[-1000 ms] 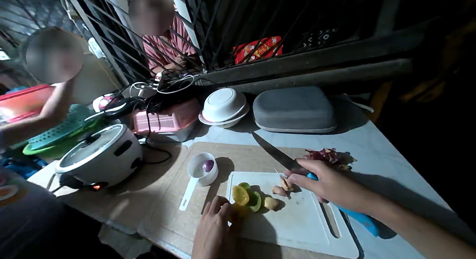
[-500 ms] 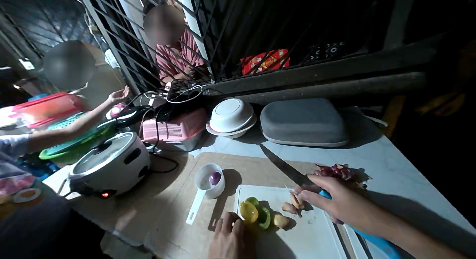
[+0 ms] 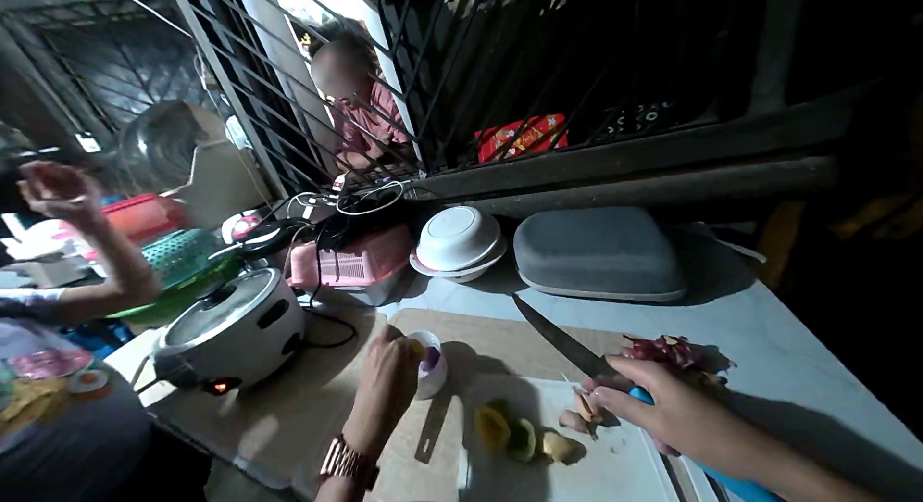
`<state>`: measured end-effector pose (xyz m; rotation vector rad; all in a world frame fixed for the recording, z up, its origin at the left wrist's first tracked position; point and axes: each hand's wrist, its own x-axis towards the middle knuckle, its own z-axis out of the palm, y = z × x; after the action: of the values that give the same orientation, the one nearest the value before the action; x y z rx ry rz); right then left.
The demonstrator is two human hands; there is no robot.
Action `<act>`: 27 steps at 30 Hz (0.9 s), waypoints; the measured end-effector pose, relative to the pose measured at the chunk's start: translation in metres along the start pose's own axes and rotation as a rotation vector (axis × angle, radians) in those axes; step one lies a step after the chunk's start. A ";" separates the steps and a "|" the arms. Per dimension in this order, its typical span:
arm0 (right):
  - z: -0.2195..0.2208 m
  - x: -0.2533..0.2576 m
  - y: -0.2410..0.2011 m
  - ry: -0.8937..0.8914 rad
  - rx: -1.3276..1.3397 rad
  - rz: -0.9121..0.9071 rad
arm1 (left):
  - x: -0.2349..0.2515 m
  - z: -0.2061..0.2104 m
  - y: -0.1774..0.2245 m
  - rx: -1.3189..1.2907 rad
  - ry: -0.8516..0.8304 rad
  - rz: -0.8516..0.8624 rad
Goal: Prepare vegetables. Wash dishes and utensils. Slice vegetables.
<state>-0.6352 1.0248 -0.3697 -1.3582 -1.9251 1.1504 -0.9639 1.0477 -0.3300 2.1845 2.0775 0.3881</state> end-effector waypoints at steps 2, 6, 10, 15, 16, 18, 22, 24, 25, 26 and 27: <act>0.000 -0.001 -0.002 -0.011 -0.006 0.013 | 0.019 0.003 0.002 0.192 -0.233 -0.092; -0.001 -0.001 -0.004 -0.005 -0.013 0.012 | 0.029 0.000 0.016 0.325 -0.407 -0.111; 0.000 -0.002 -0.004 -0.004 -0.019 0.003 | 0.040 0.001 0.013 0.345 -0.497 -0.135; -0.004 -0.003 -0.006 0.005 -0.032 0.000 | 0.051 0.004 0.004 0.304 -0.530 -0.150; -0.005 -0.003 -0.006 0.006 -0.035 0.004 | 0.052 0.006 0.002 0.292 -0.517 -0.156; -0.005 -0.001 -0.005 0.000 -0.045 0.004 | 0.051 0.010 0.002 0.285 -0.489 -0.181; -0.004 0.001 -0.002 -0.008 -0.058 0.006 | 0.048 0.010 0.005 0.271 -0.462 -0.161; -0.004 0.000 -0.003 -0.003 -0.050 -0.010 | 0.049 0.010 0.004 0.268 -0.461 -0.136; -0.004 -0.001 -0.004 -0.001 -0.045 -0.015 | 0.051 0.012 0.002 0.278 -0.466 -0.130; -0.004 0.000 -0.003 0.001 -0.044 -0.015 | 0.053 0.013 0.000 0.293 -0.469 -0.126; -0.005 0.000 -0.002 0.000 -0.041 -0.014 | 0.055 0.014 -0.002 0.304 -0.474 -0.122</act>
<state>-0.6327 1.0260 -0.3655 -1.3641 -1.9644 1.1100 -0.9606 1.1033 -0.3375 2.0133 2.0734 -0.4444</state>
